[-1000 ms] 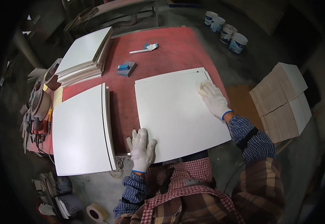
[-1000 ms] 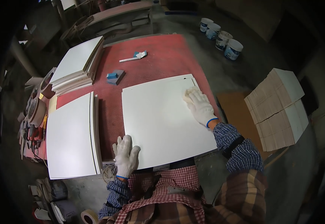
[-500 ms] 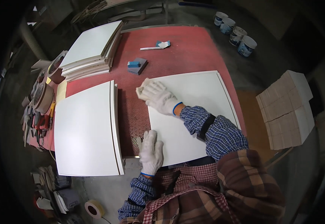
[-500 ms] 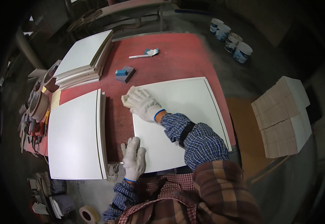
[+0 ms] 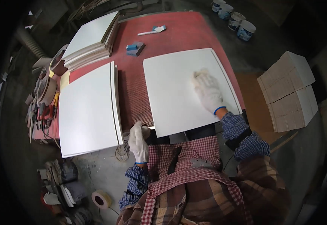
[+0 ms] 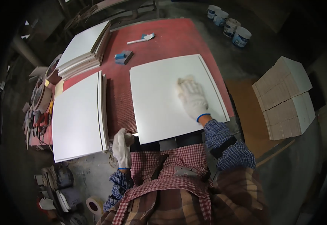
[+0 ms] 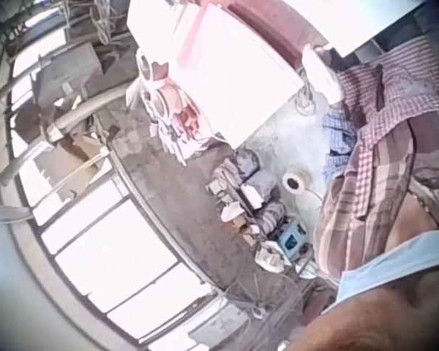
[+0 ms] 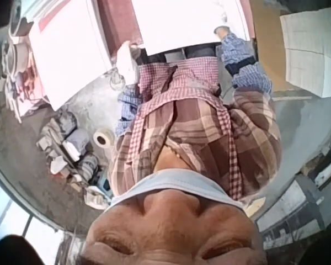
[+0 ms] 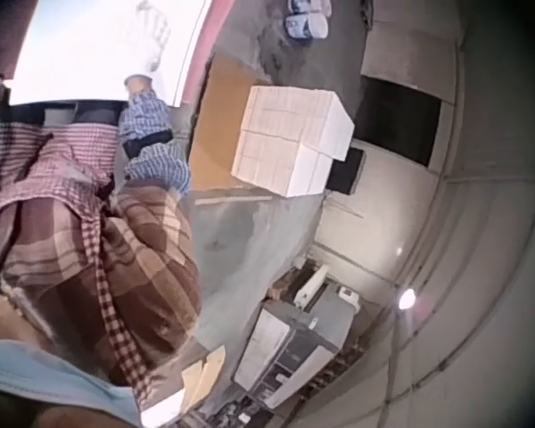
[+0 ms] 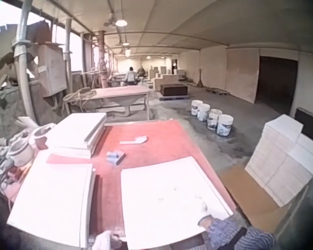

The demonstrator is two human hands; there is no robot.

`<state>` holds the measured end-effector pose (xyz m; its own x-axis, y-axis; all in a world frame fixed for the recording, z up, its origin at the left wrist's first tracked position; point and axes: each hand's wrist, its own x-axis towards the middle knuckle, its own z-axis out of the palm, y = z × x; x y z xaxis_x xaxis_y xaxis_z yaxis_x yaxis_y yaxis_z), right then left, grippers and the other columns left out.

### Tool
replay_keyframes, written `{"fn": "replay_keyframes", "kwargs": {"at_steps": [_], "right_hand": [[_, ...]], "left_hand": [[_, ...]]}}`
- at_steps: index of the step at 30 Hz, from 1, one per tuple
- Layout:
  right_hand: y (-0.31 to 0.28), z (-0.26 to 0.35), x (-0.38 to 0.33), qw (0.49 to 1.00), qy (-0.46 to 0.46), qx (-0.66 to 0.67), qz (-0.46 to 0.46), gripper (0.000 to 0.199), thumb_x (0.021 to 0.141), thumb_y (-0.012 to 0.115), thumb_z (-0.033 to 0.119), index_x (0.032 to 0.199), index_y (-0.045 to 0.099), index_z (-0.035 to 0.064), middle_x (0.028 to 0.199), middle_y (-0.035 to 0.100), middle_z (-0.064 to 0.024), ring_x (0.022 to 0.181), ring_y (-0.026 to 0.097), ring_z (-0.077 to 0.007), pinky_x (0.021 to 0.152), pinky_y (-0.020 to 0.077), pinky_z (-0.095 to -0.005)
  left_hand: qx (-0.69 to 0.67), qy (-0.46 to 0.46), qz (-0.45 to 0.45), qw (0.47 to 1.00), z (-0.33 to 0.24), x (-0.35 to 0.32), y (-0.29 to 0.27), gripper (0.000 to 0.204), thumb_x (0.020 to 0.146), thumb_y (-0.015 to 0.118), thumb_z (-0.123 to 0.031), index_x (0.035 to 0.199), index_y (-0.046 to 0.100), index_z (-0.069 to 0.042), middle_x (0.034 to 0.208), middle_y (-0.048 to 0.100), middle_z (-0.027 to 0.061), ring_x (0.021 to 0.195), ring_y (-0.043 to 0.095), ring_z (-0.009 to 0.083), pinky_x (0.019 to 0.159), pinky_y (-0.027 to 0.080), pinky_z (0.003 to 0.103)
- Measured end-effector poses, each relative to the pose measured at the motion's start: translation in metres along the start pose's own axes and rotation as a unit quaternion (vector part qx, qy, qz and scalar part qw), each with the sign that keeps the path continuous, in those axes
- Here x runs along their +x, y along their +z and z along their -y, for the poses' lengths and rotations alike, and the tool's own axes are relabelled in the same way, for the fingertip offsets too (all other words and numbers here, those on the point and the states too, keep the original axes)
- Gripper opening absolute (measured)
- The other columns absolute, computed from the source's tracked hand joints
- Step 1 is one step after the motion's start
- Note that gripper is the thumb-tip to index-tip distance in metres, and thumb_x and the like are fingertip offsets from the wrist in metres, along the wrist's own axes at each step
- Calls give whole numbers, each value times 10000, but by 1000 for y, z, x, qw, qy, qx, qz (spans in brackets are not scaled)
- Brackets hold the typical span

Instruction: Cleaning white furniture panels with a cloth and stacking them in a workshop.

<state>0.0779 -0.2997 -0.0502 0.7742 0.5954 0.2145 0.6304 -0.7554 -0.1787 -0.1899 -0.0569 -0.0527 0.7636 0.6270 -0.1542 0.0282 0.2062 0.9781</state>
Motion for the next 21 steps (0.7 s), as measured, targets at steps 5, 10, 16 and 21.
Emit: {"fn": "replay_keyframes", "kwargs": {"at_steps": [5,10,16,21], "right_hand": [[31,67,-3,999,17,-37,-17,555,1044,391,373,1509,412,71,1595,370,-150,1477,311,-309,1235,175,-471],[39,201,-66,974,-208,82,30,549,966,517,331,1456,460,91,1505,446,-139,1467,328,-317,1236,174,-502],[18,93,-73,990,-138,15,22,546,1010,458,355,1469,480,59,1531,460,-153,1484,329,-295,1253,160,-468],[21,-20,-71,988,101,-27,-111,547,994,492,377,1422,531,39,1491,503,-167,1431,391,-337,1232,200,-481]], "left_hand": [[-139,-221,81,962,18,1,11,873,1010,356,-675,1298,517,133,1103,683,232,946,706,311,811,608,404],[-310,-264,172,897,46,13,-18,934,996,296,-718,1330,498,130,1137,673,228,1008,701,296,840,611,406],[-183,-241,119,946,17,10,8,853,1031,314,-653,1405,425,107,1128,672,228,920,714,275,815,617,403],[-56,-156,109,980,8,18,39,710,987,568,-192,1584,229,-13,970,635,88,675,584,113,581,539,261]]}}
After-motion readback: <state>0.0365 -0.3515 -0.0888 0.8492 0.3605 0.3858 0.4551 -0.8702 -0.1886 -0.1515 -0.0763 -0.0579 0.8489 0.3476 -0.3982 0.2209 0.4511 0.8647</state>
